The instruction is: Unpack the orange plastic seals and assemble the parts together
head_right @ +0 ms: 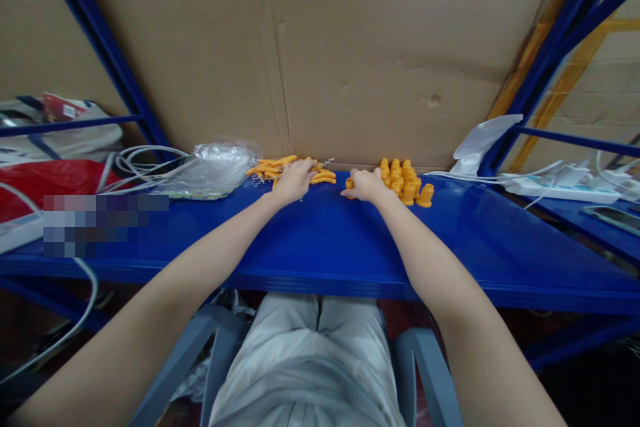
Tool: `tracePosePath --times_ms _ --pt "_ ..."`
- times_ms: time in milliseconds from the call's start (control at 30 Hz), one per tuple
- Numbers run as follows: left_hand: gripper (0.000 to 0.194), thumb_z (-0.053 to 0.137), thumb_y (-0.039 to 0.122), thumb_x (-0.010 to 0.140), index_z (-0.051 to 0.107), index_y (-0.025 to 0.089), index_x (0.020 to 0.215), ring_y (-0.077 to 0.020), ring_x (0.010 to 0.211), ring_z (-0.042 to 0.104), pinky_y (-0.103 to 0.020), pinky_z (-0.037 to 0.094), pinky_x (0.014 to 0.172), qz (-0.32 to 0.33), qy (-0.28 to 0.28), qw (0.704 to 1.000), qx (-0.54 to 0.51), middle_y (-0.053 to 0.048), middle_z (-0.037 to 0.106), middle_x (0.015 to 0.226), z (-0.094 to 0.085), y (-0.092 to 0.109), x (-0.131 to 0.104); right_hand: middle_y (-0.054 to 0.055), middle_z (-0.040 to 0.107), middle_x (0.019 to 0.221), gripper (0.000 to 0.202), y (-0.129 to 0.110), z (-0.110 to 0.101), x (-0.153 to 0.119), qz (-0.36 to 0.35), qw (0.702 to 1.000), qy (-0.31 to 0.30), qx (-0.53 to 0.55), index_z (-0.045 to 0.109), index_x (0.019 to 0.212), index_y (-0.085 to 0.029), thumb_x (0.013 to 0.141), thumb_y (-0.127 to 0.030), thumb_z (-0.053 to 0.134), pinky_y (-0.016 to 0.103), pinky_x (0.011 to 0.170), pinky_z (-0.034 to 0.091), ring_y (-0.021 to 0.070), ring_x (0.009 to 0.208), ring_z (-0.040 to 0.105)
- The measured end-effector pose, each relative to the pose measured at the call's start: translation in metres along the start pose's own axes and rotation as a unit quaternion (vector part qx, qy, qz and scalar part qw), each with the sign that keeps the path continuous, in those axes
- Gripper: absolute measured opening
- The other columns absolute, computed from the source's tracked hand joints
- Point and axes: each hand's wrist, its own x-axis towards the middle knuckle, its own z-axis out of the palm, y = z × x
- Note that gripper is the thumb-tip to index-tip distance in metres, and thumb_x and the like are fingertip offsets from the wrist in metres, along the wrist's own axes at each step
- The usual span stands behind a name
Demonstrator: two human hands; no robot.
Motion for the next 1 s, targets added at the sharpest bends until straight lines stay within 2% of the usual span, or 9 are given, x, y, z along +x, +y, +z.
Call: tracePosePath --times_ms 133,233,367,500,700,867,1000 --pt "0.034 0.040 0.012 0.096 0.061 0.018 0.122 -0.0312 0.124 0.057 -0.049 0.045 0.106 0.016 -0.019 0.999 0.031 -0.016 0.065 0.128 0.003 -0.011 0.000 0.019 0.074 0.119 0.044 -0.003 -0.003 -0.002 -0.005 1.000 0.019 0.013 0.057 0.127 -0.013 0.092 -0.039 0.063 0.037 0.090 0.045 0.0316 0.113 0.069" --pt "0.040 0.040 0.007 0.092 0.061 0.018 0.124 -0.0329 0.125 0.056 -0.050 0.045 0.105 0.037 -0.058 0.996 0.053 -0.018 0.063 0.131 0.006 -0.016 -0.002 0.016 0.073 0.121 0.037 -0.002 -0.003 -0.003 -0.030 0.999 0.014 0.014 0.058 0.125 -0.015 0.092 -0.032 0.062 0.034 0.085 0.046 0.0294 0.114 0.068" --pt "0.040 0.040 0.009 0.093 0.061 0.017 0.126 -0.0359 0.128 0.054 -0.052 0.047 0.103 0.040 -0.086 0.994 0.047 -0.020 0.062 0.132 0.007 -0.017 -0.004 0.012 0.075 0.118 0.027 -0.001 -0.002 -0.003 -0.059 0.998 0.021 0.005 0.065 0.117 -0.020 0.093 -0.032 0.060 0.034 0.085 0.047 0.0286 0.113 0.068" --pt "0.038 0.039 0.009 0.094 0.061 0.015 0.124 -0.0359 0.130 0.053 -0.052 0.047 0.104 0.035 -0.096 0.993 0.059 -0.021 0.061 0.133 0.009 -0.016 -0.004 0.013 0.074 0.124 0.031 -0.002 -0.003 -0.005 -0.066 0.998 0.017 0.008 0.066 0.121 -0.019 0.094 -0.032 0.058 0.035 0.089 0.047 0.0287 0.116 0.068" --pt "0.032 0.041 0.013 0.096 0.062 0.016 0.120 -0.0317 0.124 0.058 -0.049 0.046 0.106 0.029 -0.086 0.995 0.046 -0.019 0.063 0.128 0.015 -0.019 -0.003 0.012 0.074 0.123 0.030 -0.004 -0.002 -0.003 -0.080 0.997 0.010 0.011 0.068 0.119 -0.020 0.096 -0.035 0.058 0.037 0.091 0.047 0.0291 0.116 0.067" --pt "0.021 0.045 0.017 0.098 0.063 0.018 0.110 -0.0280 0.120 0.060 -0.044 0.047 0.106 0.059 -0.077 0.995 0.013 -0.015 0.065 0.121 0.018 -0.018 -0.002 0.011 0.075 0.124 0.031 -0.006 0.000 -0.001 -0.103 0.994 0.018 0.025 0.068 0.121 -0.019 0.098 -0.036 0.056 0.037 0.092 0.046 0.0289 0.118 0.067" --pt "0.017 0.047 0.015 0.097 0.061 0.018 0.106 -0.0273 0.120 0.060 -0.043 0.047 0.106 0.081 -0.050 0.995 -0.025 -0.014 0.065 0.121 0.016 -0.016 0.000 0.010 0.075 0.124 0.033 -0.010 0.000 -0.003 -0.118 0.992 0.034 0.021 0.069 0.122 -0.020 0.100 -0.038 0.054 0.034 0.092 0.046 0.0273 0.118 0.067"
